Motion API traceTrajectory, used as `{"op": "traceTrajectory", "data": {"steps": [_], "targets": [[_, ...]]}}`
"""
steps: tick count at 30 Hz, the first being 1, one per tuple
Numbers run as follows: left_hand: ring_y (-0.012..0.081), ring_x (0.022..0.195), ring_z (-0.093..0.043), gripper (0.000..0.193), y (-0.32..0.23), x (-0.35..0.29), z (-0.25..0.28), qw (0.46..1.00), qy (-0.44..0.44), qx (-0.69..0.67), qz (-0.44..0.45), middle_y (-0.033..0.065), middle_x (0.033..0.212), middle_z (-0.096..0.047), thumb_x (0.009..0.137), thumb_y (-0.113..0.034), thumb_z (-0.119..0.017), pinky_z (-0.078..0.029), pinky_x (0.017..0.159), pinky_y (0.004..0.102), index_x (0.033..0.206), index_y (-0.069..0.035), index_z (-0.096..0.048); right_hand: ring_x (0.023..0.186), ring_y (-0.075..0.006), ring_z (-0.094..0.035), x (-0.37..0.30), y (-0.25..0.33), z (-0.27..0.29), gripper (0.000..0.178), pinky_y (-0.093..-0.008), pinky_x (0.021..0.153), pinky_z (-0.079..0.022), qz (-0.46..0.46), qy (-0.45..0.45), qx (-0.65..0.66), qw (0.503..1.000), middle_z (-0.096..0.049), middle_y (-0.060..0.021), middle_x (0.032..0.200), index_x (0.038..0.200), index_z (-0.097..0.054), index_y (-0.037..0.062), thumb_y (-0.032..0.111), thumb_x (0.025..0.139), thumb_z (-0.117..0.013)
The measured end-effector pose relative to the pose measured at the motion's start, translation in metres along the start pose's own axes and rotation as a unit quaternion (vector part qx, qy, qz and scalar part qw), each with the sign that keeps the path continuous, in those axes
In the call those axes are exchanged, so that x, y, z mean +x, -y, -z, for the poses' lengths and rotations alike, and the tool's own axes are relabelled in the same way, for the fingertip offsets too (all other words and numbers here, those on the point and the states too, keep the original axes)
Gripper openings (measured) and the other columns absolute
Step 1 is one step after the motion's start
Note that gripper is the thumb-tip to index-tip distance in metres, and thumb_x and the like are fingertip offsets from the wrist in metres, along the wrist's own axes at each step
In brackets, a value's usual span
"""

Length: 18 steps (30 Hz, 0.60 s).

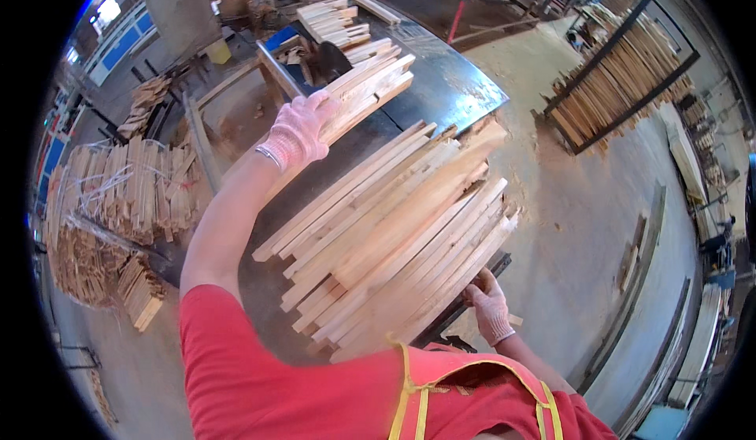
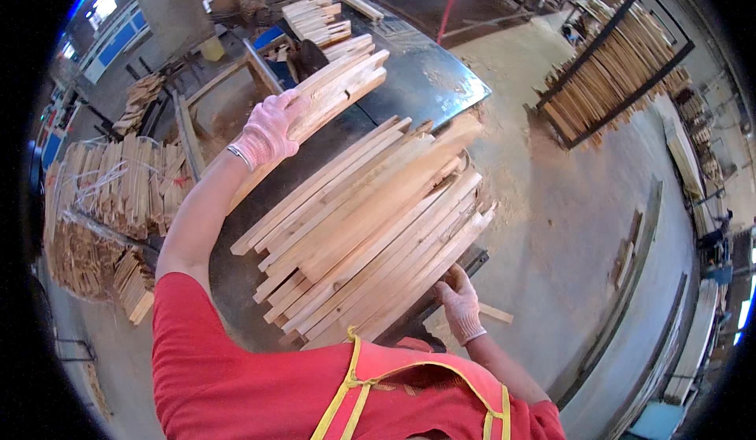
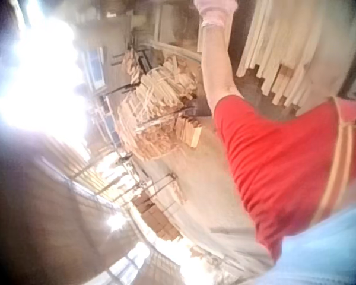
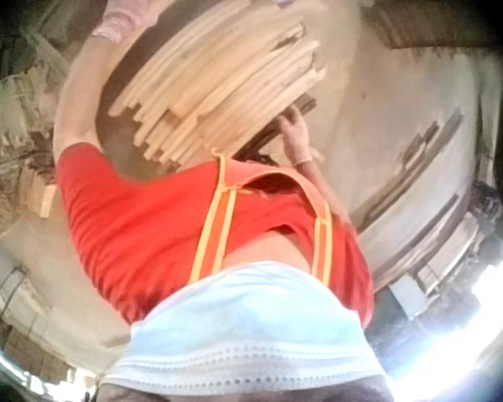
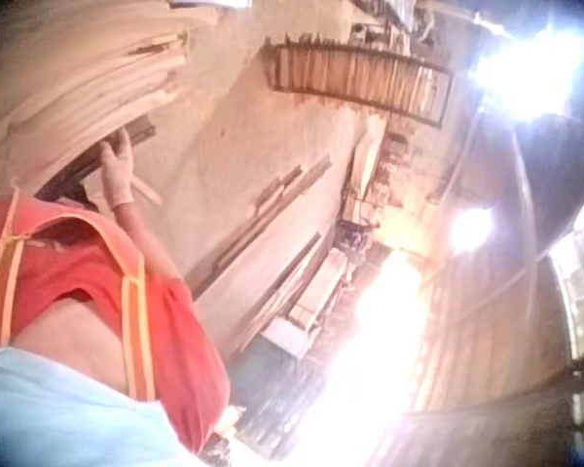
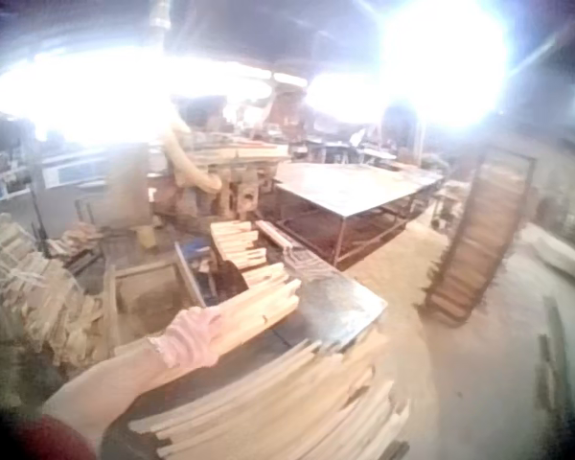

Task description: The person gathers and stacks thin wooden planks on a metal workbench in a workshop. They repeatedly pick up planks from the floor and the table, align them, and place them into a growing stack.

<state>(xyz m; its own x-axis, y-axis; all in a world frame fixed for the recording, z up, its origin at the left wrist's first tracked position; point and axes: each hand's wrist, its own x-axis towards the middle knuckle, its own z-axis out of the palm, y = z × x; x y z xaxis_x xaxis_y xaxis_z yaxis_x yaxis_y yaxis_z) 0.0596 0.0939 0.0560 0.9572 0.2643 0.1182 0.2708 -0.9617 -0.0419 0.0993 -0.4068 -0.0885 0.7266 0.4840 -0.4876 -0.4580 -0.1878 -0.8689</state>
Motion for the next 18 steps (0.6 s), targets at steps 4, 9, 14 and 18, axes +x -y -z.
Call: {"op": "traceTrajectory", "data": {"steps": [4, 9, 14, 18], "targets": [[0.0394, 0.141, -0.048, 0.095, -0.018, -0.004, -0.086, 0.993, 0.09, -0.062, -0.033, 0.019, 0.16, -0.041, 0.078, -0.052, -0.081, -0.041, 0.119, 0.047, 0.158, -0.015, -0.043, 0.09, -0.0105, -0.062, -0.01, -0.008, 0.002, 0.054, -0.0263, 0.076, -0.051, 0.0, -0.022, -0.014, 1.0, -0.07, -0.0022, 0.111, 0.149, -0.05, 0.0025, -0.003, 0.096, -0.057], [0.0382, 0.138, -0.055, 0.085, -0.033, -0.005, -0.112, 0.964, 0.065, -0.102, 0.237, 0.0214, 0.153, -0.052, 0.095, -0.062, -0.06, -0.044, 0.115, 0.0475, 0.162, -0.016, -0.035, 0.088, -0.0098, -0.062, -0.012, 0.0, -0.003, 0.053, -0.0258, 0.075, -0.051, -0.004, -0.022, -0.025, 0.999, -0.071, -0.0021, 0.113, 0.15, -0.05, 0.0043, -0.003, 0.098, -0.057], [0.0377, 0.135, -0.057, 0.086, -0.051, -0.003, -0.07, 0.962, 0.182, -0.018, 0.201, 0.0233, 0.149, -0.056, 0.097, -0.065, -0.055, -0.046, 0.112, 0.0471, 0.16, -0.008, -0.038, 0.106, -0.0133, -0.065, -0.007, 0.004, 0.004, 0.055, -0.0277, 0.086, -0.054, -0.015, -0.01, -0.002, 1.0, -0.069, -0.0062, 0.125, 0.151, -0.049, -0.0008, 0.006, 0.098, -0.063], [0.0406, 0.138, -0.052, 0.086, -0.105, -0.045, -0.051, 0.989, 0.008, -0.112, 0.097, 0.0261, 0.147, -0.055, 0.092, -0.048, -0.073, -0.044, 0.113, 0.0479, 0.158, -0.004, -0.04, 0.084, -0.0113, -0.061, -0.009, 0.005, 0.008, 0.058, -0.0271, 0.073, -0.052, -0.046, -0.018, 0.035, 0.998, -0.069, -0.0049, 0.109, 0.151, -0.05, -0.0002, 0.011, 0.097, -0.065]]}}
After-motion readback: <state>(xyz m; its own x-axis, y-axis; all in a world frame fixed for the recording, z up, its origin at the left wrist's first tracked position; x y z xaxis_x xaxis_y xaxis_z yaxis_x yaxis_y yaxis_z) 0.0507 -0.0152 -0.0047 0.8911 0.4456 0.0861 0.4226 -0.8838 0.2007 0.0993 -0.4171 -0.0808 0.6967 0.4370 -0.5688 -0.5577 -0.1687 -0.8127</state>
